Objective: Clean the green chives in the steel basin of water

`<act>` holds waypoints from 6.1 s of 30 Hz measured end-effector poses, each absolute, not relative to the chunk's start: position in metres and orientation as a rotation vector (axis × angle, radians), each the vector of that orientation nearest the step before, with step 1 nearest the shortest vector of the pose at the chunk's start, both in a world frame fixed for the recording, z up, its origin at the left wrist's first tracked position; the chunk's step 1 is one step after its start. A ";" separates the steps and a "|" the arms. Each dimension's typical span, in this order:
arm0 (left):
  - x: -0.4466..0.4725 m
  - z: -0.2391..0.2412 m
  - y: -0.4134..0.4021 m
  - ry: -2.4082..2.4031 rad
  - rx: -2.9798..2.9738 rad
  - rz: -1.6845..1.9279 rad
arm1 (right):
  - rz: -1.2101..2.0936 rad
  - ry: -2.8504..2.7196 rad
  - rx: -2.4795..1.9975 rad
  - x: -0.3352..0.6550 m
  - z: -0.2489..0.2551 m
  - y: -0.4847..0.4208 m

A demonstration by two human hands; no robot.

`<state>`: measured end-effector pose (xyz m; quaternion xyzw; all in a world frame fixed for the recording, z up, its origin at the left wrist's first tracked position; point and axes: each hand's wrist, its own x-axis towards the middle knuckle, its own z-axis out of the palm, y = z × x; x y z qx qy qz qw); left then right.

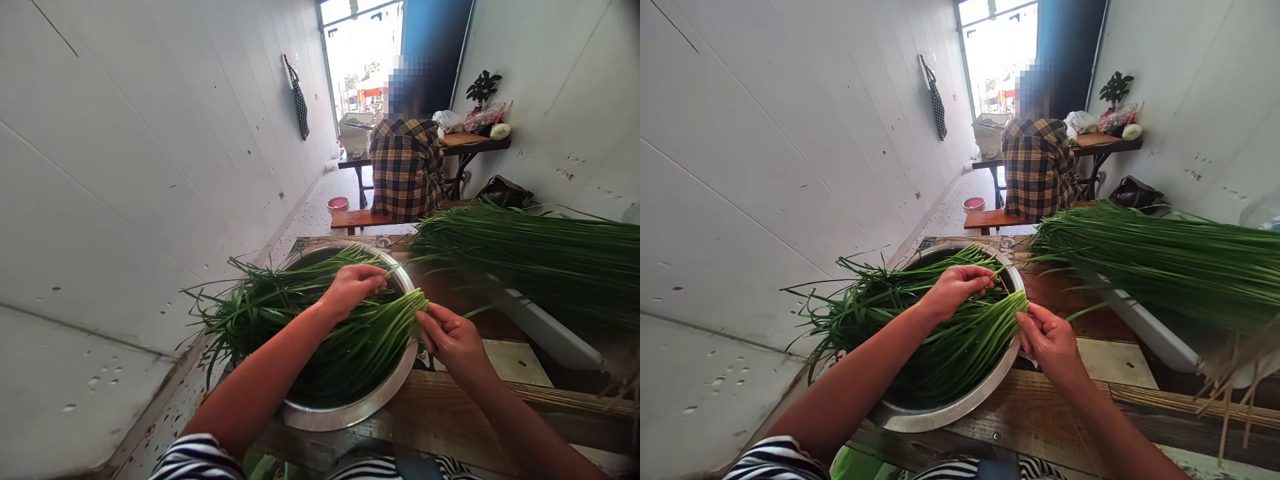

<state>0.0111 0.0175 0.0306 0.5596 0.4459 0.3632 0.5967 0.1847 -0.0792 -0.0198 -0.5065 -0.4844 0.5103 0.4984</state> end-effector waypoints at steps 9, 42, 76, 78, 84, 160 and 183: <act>0.013 0.033 0.016 1.040 1.293 0.841 | 1.242 -1.164 -1.234 0.183 -0.019 -0.078; 0.014 0.027 0.015 0.978 1.267 0.870 | 1.236 -1.147 -1.211 0.182 -0.022 -0.083; 0.001 0.058 -0.005 0.786 1.838 0.193 | 1.480 -0.920 -0.877 0.194 -0.009 -0.090; -0.003 0.066 -0.013 0.822 1.883 0.055 | 1.370 -0.863 -0.880 0.195 -0.004 -0.091; -0.052 0.077 -0.039 1.097 1.962 -0.139 | 1.329 -1.016 -1.103 0.188 -0.008 -0.090; 0.030 0.021 0.003 1.215 1.511 0.931 | 1.285 -1.039 -1.187 0.177 -0.013 -0.089; 0.030 0.019 0.000 1.208 1.566 1.011 | 1.235 -1.122 -1.217 0.177 -0.015 -0.091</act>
